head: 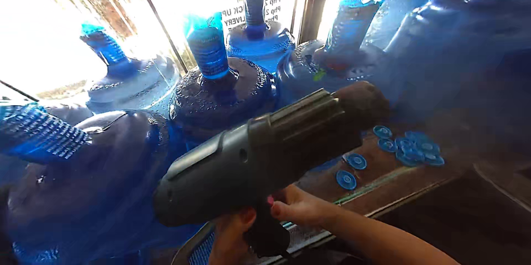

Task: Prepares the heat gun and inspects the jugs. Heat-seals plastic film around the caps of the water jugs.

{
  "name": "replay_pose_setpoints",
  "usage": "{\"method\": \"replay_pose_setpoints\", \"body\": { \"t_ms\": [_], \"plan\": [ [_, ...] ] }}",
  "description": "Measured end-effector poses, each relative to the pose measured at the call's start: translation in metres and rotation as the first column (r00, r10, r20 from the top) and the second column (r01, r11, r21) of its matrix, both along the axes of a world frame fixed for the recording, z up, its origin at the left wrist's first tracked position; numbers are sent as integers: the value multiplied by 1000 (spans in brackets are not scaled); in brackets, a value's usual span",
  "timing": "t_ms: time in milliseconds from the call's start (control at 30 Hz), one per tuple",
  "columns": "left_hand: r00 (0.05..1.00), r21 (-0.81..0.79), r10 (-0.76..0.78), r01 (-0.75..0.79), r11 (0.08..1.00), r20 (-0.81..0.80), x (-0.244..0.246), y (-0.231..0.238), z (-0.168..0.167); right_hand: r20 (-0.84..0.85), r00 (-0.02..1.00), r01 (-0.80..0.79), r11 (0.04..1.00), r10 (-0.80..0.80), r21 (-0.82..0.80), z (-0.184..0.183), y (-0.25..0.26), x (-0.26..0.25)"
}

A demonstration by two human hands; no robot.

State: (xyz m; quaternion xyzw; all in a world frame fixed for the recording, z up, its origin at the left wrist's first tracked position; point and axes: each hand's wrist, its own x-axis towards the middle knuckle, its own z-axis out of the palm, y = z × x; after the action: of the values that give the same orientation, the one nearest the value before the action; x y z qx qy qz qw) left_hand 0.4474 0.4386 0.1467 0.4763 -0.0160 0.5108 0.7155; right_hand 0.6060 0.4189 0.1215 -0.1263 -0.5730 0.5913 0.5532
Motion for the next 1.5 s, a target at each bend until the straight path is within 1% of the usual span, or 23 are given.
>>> {"method": "replay_pose_setpoints", "body": {
  "t_ms": [67,200,267,333,400,467,500,567,600,633,667,700,733,767,833,900,967,1033,1100,1233,1333,1400,1500],
  "plan": [
    [999,-3,32,-32,999,5,-3,-6,7,16,999,-34,999,34,28,7,3,-2],
    [974,18,217,-216,976,-61,3,-28,26,15,992,-127,988,127,83,19,5,3],
    [966,55,249,-246,968,-75,9,-32,34,50,987,-158,979,153,127,28,3,12],
    [959,115,266,-255,960,-94,14,-32,40,157,985,-99,974,67,204,42,0,28],
    [926,187,349,-320,929,-148,16,-31,53,264,948,81,936,-179,342,59,-3,56],
    [875,290,440,-376,880,-201,14,-34,78,297,814,308,804,-500,509,76,-4,98],
    [838,343,496,-409,846,-226,13,-38,95,277,707,420,702,-650,575,84,-5,122],
    [806,402,538,-421,813,-247,9,-36,120,243,431,570,470,-869,674,101,-4,172],
    [800,433,538,-401,808,-264,5,-31,131,252,291,608,382,-923,696,110,-2,195],
    [790,461,540,-380,802,-288,1,-26,141,286,182,636,335,-941,695,118,2,214],
    [770,483,553,-370,793,-318,-3,-22,151,334,116,661,324,-935,677,125,10,230],
    [741,512,575,-364,778,-346,-6,-19,161,374,84,686,326,-924,650,129,23,245],
    [710,531,596,-363,766,-374,-7,-16,171,422,89,698,358,-902,620,133,36,257],
    [677,541,617,-369,756,-400,-6,-13,180,472,125,700,415,-873,581,136,48,266],
    [643,553,620,-345,758,-448,-6,-4,195,553,243,681,546,-797,488,144,65,274],
    [599,578,636,-326,748,-486,0,5,208,578,358,651,640,-733,408,153,75,274],
    [530,608,685,-349,713,-499,12,8,222,578,441,623,698,-686,353,159,79,273],
    [474,626,714,-360,691,-515,30,9,238,573,486,585,733,-660,348,164,81,271],
    [436,620,714,-362,696,-547,42,13,250,565,510,537,753,-649,380,161,91,275],
    [398,610,683,-311,729,-613,47,36,259,517,518,484,732,-681,480,152,103,280],
    [312,599,694,-351,719,-649,71,29,269,529,486,483,718,-696,502,148,105,283],
    [267,544,664,-406,735,-698,82,26,273,536,456,499,702,-711,507,146,105,281],
    [216,505,629,-432,747,-747,83,31,272,566,408,521,692,-716,499,151,98,277]
  ]
}}
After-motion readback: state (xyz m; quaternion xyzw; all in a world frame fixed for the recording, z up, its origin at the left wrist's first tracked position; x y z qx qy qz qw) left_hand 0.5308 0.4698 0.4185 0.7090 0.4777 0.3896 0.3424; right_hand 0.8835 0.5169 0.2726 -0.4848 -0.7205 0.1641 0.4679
